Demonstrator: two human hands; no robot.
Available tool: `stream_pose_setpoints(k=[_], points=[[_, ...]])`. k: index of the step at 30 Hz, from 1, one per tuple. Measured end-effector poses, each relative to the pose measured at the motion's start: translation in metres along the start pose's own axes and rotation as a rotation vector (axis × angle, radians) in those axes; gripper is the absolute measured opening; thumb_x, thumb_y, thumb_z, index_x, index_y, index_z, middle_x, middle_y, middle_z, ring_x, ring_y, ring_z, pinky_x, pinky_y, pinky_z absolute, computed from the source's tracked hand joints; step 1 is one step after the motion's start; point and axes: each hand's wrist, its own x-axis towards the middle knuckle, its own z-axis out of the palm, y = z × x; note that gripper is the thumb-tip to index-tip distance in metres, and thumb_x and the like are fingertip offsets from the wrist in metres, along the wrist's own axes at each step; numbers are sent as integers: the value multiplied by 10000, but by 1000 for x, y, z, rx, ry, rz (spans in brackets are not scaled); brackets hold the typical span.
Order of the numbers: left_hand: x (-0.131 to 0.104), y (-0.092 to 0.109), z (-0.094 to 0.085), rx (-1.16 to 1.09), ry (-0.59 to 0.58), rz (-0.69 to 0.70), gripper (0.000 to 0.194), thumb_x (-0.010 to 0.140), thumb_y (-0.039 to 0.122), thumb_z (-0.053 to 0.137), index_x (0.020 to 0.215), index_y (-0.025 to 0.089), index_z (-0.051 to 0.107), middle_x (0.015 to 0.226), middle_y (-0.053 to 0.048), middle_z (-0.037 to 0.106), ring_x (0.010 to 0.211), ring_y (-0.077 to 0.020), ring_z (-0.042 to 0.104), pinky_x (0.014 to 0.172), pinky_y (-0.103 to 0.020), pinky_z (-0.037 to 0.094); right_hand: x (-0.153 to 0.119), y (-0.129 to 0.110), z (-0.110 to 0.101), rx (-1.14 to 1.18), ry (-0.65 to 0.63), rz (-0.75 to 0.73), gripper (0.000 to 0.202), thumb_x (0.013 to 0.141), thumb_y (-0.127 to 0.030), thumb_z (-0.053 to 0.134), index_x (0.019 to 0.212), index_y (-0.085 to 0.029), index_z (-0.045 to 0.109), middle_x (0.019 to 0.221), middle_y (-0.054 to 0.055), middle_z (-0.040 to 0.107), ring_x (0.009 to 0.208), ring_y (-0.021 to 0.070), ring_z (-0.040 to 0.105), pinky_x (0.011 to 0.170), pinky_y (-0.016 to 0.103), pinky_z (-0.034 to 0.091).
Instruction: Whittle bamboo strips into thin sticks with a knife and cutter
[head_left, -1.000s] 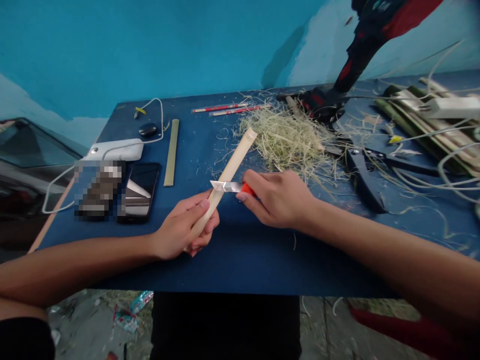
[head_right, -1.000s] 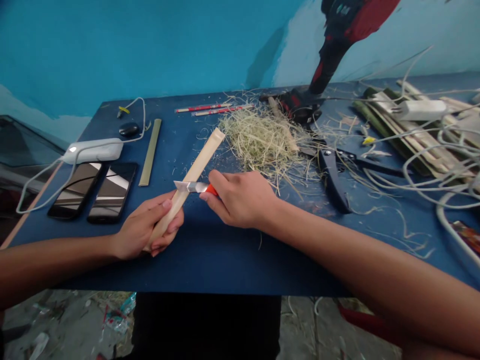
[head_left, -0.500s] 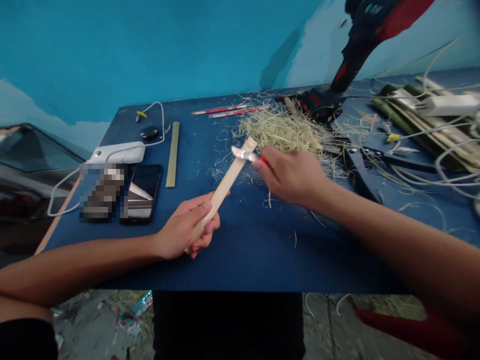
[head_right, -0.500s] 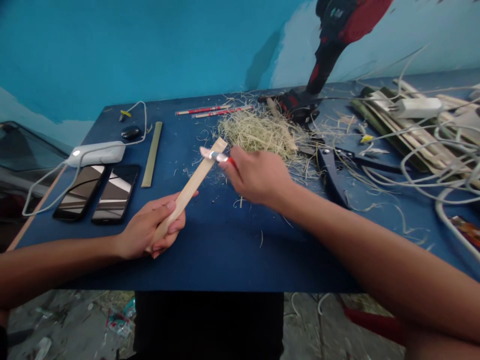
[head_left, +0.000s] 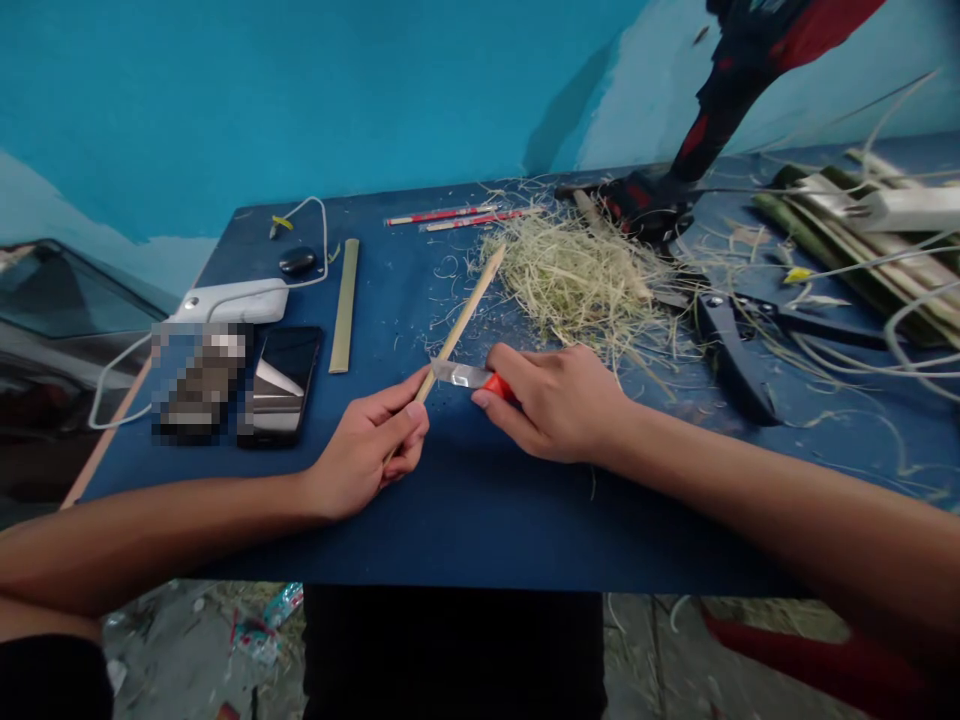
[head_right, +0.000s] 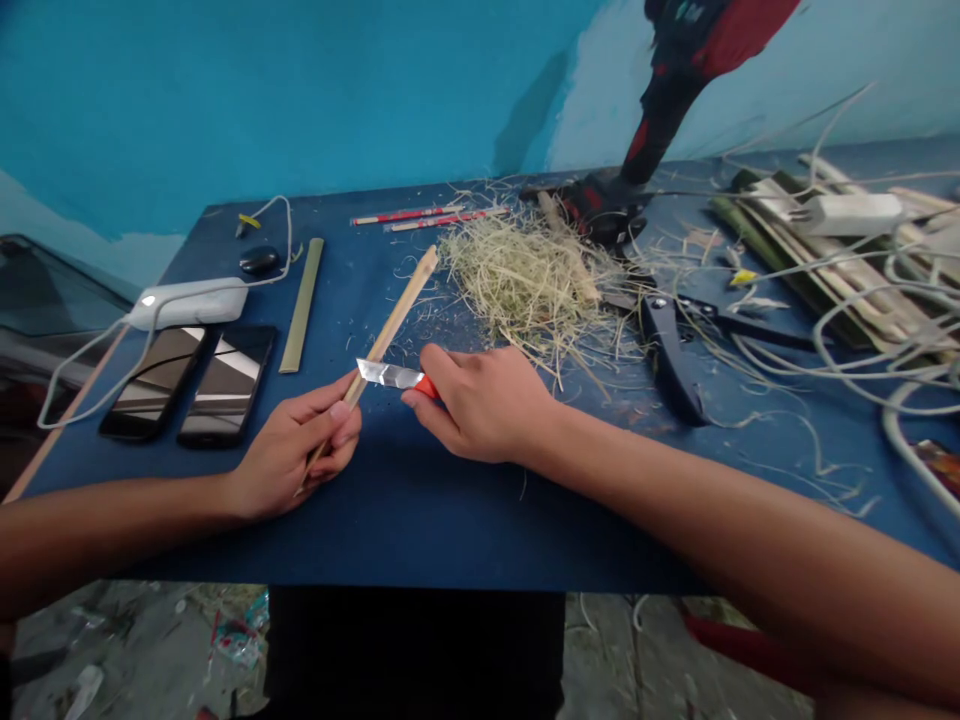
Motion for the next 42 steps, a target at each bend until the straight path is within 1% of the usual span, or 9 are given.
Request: stream_pose_setpoints(k=[6, 8, 13, 17, 20, 24, 29, 36, 42], points=[[1, -7, -5, 92, -14, 52, 857, 940, 490, 816, 1662, 134, 522, 665, 95, 491, 454, -31, 364, 454, -214, 230, -2, 2, 6, 4, 65, 0, 547, 1055, -603, 269, 987, -189, 621, 653, 43, 618, 503, 164, 376, 561, 318, 169], [2, -5, -4, 114, -22, 65, 859, 945, 486, 811, 1670, 135, 514, 654, 90, 503, 457, -34, 355, 458, -225, 230, 0, 6, 0, -11, 42, 49, 548, 1055, -612, 273, 990, -193, 621, 665, 49, 621, 508, 166, 393, 566, 320, 175], [-1, -1, -2, 156, -36, 67, 829, 963, 442, 790, 1673, 119, 510, 591, 107, 440, 452, -51, 348, 456, -238, 244, 3, 12, -16, -38, 27, 149, 521, 1057, -596, 282, 992, -200, 615, 645, 47, 585, 511, 179, 412, 575, 327, 190], [-2, -2, -3, 79, -13, 48, 746, 972, 435, 737, 1628, 117, 576, 669, 61, 505, 470, -61, 403, 443, -234, 254, -3, -1, -5, -2, 3, 49, 582, 1051, -639, 254, 970, -202, 629, 646, 48, 607, 504, 169, 376, 568, 327, 161], [0, -3, -4, -21, -19, 43, 658, 951, 326, 646, 1569, 102, 641, 701, 29, 529, 491, -78, 444, 448, -236, 268, -6, -10, 5, 14, -11, -26, 621, 1057, -652, 235, 956, -199, 647, 610, 37, 586, 500, 165, 350, 566, 328, 137], [1, -1, -4, -16, 3, 28, 659, 926, 213, 580, 1575, 113, 641, 695, 24, 528, 495, -81, 442, 460, -244, 287, -8, -14, 7, 25, -57, -32, 634, 1070, -653, 247, 952, -190, 664, 615, 42, 597, 505, 159, 360, 581, 332, 134], [0, -1, -1, 39, 20, 22, 662, 957, 224, 575, 1612, 131, 605, 681, 35, 504, 502, -87, 439, 471, -255, 296, -7, -17, 4, 2, -71, -17, 661, 1062, -682, 249, 935, -192, 673, 637, 56, 628, 508, 157, 376, 593, 336, 125], [-5, 2, 3, 65, 26, 16, 707, 981, 297, 616, 1659, 116, 534, 727, 40, 507, 494, -72, 409, 462, -246, 280, 3, -7, -17, -54, -115, 196, 626, 1059, -645, 263, 974, -181, 675, 654, 70, 621, 517, 169, 398, 598, 332, 154], [-6, 1, 4, 100, 40, 11, 689, 975, 302, 634, 1630, 100, 570, 732, 36, 507, 533, -79, 430, 480, -244, 314, 0, -16, -13, 12, -171, 101, 660, 1047, -677, 245, 978, -188, 683, 633, 60, 597, 509, 174, 363, 594, 336, 155]])
